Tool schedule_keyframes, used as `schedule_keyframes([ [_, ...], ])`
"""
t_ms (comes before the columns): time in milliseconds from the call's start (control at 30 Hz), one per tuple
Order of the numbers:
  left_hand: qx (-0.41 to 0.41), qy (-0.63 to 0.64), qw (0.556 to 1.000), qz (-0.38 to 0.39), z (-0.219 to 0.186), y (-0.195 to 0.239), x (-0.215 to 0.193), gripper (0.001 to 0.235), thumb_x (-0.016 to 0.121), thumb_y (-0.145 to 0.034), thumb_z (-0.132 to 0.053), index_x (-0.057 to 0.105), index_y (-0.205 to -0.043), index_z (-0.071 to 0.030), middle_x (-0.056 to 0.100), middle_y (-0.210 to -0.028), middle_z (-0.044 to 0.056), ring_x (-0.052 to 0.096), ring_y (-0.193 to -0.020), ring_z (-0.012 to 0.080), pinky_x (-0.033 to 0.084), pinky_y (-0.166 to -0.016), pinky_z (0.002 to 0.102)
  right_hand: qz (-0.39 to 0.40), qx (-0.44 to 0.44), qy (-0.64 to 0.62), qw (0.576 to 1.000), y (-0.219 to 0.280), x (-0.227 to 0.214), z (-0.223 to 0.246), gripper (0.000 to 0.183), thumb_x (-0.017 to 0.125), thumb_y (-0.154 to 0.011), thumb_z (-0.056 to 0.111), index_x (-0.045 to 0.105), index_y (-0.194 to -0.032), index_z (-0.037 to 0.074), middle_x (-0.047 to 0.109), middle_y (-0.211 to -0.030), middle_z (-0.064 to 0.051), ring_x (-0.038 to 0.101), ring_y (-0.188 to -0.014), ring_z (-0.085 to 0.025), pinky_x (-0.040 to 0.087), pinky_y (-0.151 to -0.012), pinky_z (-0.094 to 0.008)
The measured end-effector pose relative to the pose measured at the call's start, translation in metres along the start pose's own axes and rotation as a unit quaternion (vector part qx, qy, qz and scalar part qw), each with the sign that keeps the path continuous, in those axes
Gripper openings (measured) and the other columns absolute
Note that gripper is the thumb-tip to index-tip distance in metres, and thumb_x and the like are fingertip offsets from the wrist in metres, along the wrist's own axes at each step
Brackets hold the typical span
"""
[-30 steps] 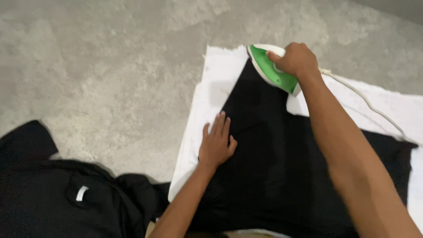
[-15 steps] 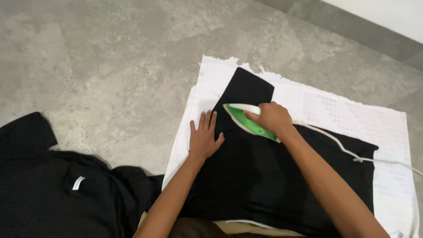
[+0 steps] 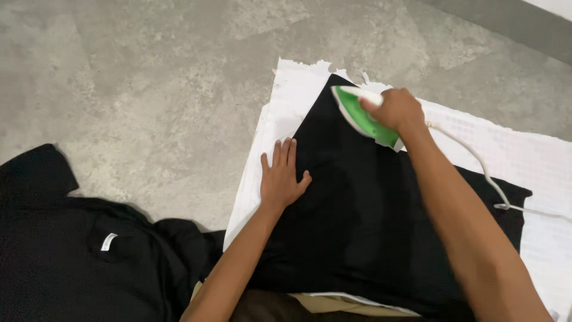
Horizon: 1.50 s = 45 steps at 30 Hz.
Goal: The person irons a black t-shirt laid out on a white cloth on the floor. They use a green and white iron to smooth the fabric, adjusting the shirt's position and flipping it over to iron different sections.
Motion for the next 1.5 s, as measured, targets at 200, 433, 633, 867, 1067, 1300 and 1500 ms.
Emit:
schedule_keyframes([
  [200,-0.018,0.281,0.957,-0.063,0.038,-0.007,0.009,0.108,0.071,-0.085,-0.041,0.011,-0.168,-0.008,0.019,-0.175,0.014,0.024,-0.159,0.0315,0.013,-0.124,0.057,0.085,-0.046,0.039,0.995,0.125,-0.003,0.053,0.087,0.047,-0.093,0.081,0.077,-0.121,0.005,0.075,-0.113,-0.029,0.072,-0.114,-0.047,0.058,-0.096,-0.057],
  [433,0.07,-0.031,0.984,0.163,0.049,-0.015,-0.003,0.133,0.082,-0.065,-0.074,0.006,-0.17,-0.045,-0.002,-0.18,-0.004,-0.01,-0.164,0.0366,0.003,-0.126,0.071,0.126,-0.101,0.055,0.985,0.169,0.027,0.077,0.078,0.051,-0.089,0.079,0.08,-0.112,0.01,0.079,-0.108,-0.023,0.075,-0.108,-0.045,0.06,-0.092,-0.053],
  [633,0.052,-0.097,0.974,0.196,0.043,-0.019,-0.026,0.157,0.087,-0.04,-0.083,0.003,-0.168,-0.05,-0.004,-0.18,-0.004,-0.003,-0.164,0.0386,0.015,-0.124,0.069,0.125,-0.073,0.056,0.988,0.159,0.042,0.088,0.088,0.047,-0.088,0.086,0.079,-0.111,0.007,0.077,-0.108,-0.026,0.074,-0.108,-0.047,0.06,-0.091,-0.056],
  [867,0.053,-0.115,0.969,0.213,0.039,-0.02,-0.045,0.162,0.086,-0.038,-0.085,-0.003,-0.168,-0.048,-0.013,-0.179,-0.005,-0.012,-0.162,0.0415,-0.006,-0.122,0.077,0.131,-0.12,0.065,0.982,0.143,0.053,0.102,0.084,0.048,-0.088,0.084,0.081,-0.111,0.01,0.079,-0.106,-0.02,0.076,-0.107,-0.042,0.061,-0.09,-0.052],
  [1067,0.051,-0.117,0.968,0.215,0.04,-0.024,-0.039,0.166,0.088,-0.038,-0.084,-0.007,-0.168,-0.047,-0.015,-0.179,-0.005,-0.013,-0.162,0.0414,-0.005,-0.122,0.078,0.111,-0.094,0.034,0.989,0.143,0.041,0.109,0.086,0.046,-0.092,0.082,0.079,-0.113,0.006,0.077,-0.106,-0.022,0.076,-0.103,-0.043,0.061,-0.086,-0.053],
  [1300,0.039,-0.138,0.961,0.235,0.05,-0.034,-0.023,0.172,0.091,-0.032,-0.083,-0.01,-0.167,-0.049,-0.015,-0.178,-0.006,-0.012,-0.162,0.0403,-0.001,-0.122,0.078,0.152,-0.119,0.078,0.978,0.145,0.055,0.073,0.089,0.042,-0.09,0.085,0.077,-0.121,0.009,0.076,-0.115,-0.018,0.075,-0.108,-0.04,0.061,-0.091,-0.052],
  [1500,0.011,-0.172,0.95,0.262,0.045,-0.031,-0.031,0.17,0.09,-0.037,-0.086,-0.016,-0.165,-0.05,-0.021,-0.177,-0.007,-0.017,-0.162,0.0377,-0.002,-0.124,0.075,0.132,0.028,0.045,0.99,0.143,0.034,-0.141,0.091,0.045,-0.092,0.087,0.078,-0.124,0.009,0.078,-0.123,-0.022,0.07,-0.123,-0.043,0.055,-0.101,-0.054],
])
Point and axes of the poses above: each hand's wrist, its own y-axis away from the middle knuckle, its own x-axis out of the palm, z = x × y, the point moved 6 cm from there along -y, towards the middle knuckle
